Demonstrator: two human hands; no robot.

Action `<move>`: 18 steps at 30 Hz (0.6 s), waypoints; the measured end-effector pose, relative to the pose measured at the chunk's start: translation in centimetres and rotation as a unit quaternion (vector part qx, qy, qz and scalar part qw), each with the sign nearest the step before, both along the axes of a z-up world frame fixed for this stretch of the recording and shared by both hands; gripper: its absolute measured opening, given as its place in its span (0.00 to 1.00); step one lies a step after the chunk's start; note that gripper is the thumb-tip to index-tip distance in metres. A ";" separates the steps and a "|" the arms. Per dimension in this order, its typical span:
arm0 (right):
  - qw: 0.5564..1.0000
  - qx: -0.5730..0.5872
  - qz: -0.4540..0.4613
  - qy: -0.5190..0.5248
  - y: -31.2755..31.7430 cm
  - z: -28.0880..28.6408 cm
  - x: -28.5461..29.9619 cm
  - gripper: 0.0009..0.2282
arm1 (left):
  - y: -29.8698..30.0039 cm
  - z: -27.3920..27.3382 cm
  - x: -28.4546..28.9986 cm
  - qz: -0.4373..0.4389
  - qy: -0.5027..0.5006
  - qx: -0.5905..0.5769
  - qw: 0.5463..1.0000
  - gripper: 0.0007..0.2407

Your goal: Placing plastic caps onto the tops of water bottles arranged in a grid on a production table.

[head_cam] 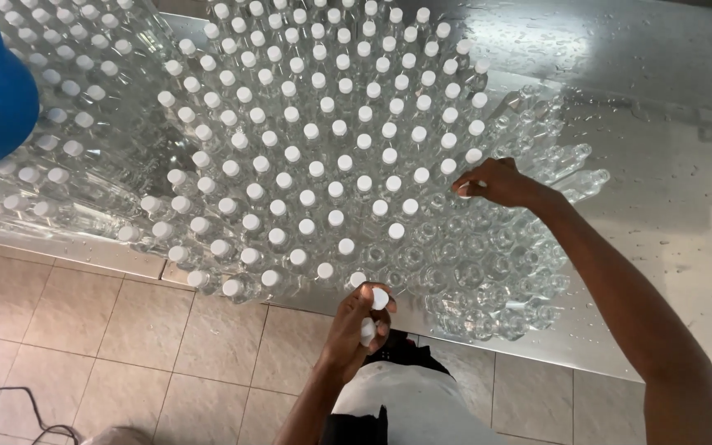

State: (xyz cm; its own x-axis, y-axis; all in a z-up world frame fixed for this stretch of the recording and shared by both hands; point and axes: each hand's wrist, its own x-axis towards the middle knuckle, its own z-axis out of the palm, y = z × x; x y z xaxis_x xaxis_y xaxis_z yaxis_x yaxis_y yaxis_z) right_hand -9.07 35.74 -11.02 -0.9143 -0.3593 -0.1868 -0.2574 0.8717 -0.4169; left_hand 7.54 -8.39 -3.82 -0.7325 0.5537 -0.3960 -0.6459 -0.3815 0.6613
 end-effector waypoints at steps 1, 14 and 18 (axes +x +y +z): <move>1.000 0.001 0.003 0.001 -1.3 1.6 1.0 0.13 | 0.9 0.3 -0.3 0.003 0.001 0.001 1.000 0.20; 0.978 -0.170 0.108 -0.045 -13.5 12.6 11.6 0.19 | 8.9 -0.1 -1.1 0.026 0.013 -0.022 0.999 0.21; 0.994 -0.047 0.077 0.064 -9.1 9.7 6.7 0.19 | 8.4 2.3 -1.1 0.029 -0.066 0.007 0.997 0.24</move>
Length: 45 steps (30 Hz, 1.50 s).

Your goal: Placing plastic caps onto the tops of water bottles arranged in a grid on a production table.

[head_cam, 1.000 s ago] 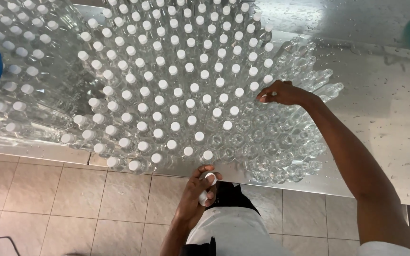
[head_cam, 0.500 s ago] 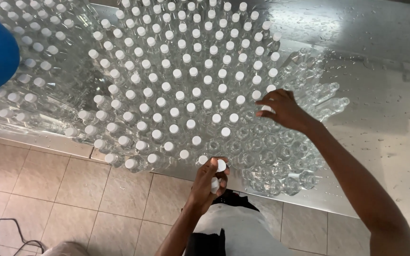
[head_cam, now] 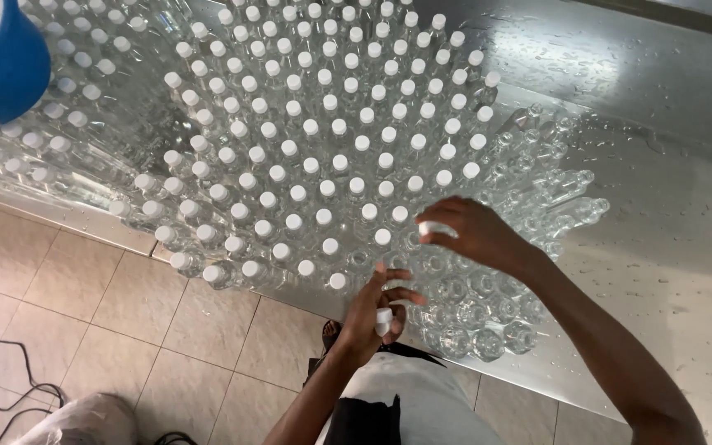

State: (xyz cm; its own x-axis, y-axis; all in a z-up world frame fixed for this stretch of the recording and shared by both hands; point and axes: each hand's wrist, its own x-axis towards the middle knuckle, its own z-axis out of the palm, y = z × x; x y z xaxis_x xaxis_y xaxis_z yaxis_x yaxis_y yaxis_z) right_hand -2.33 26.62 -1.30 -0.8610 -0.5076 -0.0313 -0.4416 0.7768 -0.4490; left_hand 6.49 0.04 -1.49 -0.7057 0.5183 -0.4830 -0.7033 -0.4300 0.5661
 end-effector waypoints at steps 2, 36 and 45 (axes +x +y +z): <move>0.998 0.060 -0.017 0.017 1.9 -3.1 -2.5 0.20 | -0.4 -1.8 0.5 0.027 -0.027 0.021 0.999 0.24; 0.975 0.009 -0.150 -0.165 2.1 -9.0 -6.5 0.17 | -1.5 -3.6 3.1 0.067 0.017 0.009 0.998 0.21; 0.988 -0.119 -0.032 -0.095 -3.6 5.1 4.9 0.20 | 0.3 -2.0 1.9 0.019 0.046 -0.003 0.999 0.26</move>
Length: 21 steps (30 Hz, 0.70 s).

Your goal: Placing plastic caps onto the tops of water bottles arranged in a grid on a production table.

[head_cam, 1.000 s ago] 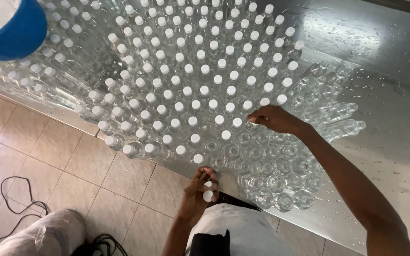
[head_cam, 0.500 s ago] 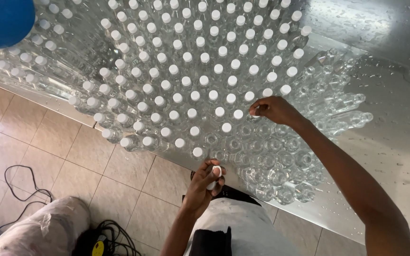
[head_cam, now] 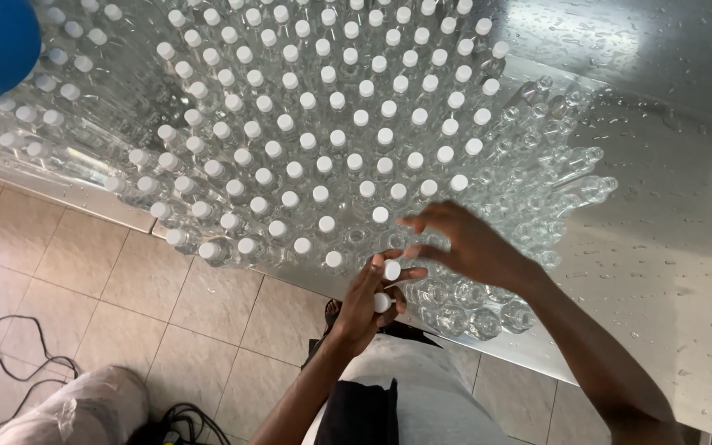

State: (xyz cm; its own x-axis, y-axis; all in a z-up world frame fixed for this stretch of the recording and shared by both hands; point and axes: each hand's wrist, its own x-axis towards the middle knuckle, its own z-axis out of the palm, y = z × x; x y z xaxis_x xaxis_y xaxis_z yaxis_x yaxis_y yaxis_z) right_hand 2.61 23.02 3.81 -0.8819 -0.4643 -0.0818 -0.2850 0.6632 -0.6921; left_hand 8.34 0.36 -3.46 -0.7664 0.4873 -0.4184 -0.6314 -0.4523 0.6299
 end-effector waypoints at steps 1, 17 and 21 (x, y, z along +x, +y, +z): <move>1.000 0.001 -0.007 0.002 -0.6 -0.8 1.1 0.20 | 0.1 0.1 0.0 -0.007 0.002 0.001 1.000 0.26; 0.968 0.249 -0.045 0.003 6.4 -9.7 -3.0 0.17 | -1.9 1.2 0.8 -0.057 -0.041 -0.040 0.997 0.21; 0.971 0.240 -0.013 0.003 7.9 -13.2 -4.0 0.18 | -3.7 -1.8 1.6 0.000 -0.076 -0.004 0.997 0.24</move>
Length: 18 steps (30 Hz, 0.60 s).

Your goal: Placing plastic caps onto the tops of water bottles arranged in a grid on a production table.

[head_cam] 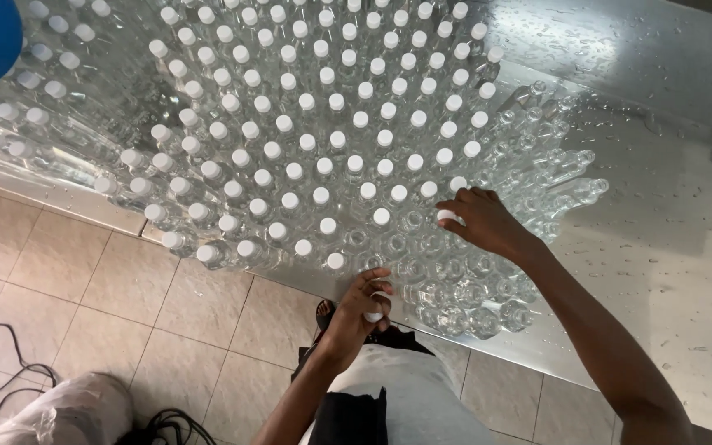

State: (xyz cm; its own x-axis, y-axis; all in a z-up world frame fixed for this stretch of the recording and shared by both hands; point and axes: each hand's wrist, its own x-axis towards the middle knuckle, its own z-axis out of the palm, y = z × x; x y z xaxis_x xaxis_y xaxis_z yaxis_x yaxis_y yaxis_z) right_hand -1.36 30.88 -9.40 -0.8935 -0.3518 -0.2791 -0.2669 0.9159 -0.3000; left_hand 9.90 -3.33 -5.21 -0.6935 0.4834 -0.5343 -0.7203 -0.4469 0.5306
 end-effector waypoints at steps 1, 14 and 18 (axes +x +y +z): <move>1.000 0.000 0.003 -0.004 0.2 0.1 0.1 0.18 | -0.4 0.2 0.3 0.003 -0.004 0.000 1.000 0.24; 0.963 -0.204 -0.096 -0.145 0.9 -0.9 -3.2 0.14 | -1.2 1.6 -0.5 0.018 0.065 -0.057 0.996 0.24; 0.962 -0.189 -0.151 -0.127 0.0 0.0 -2.7 0.12 | -0.7 0.9 -0.8 0.043 0.113 -0.003 0.993 0.28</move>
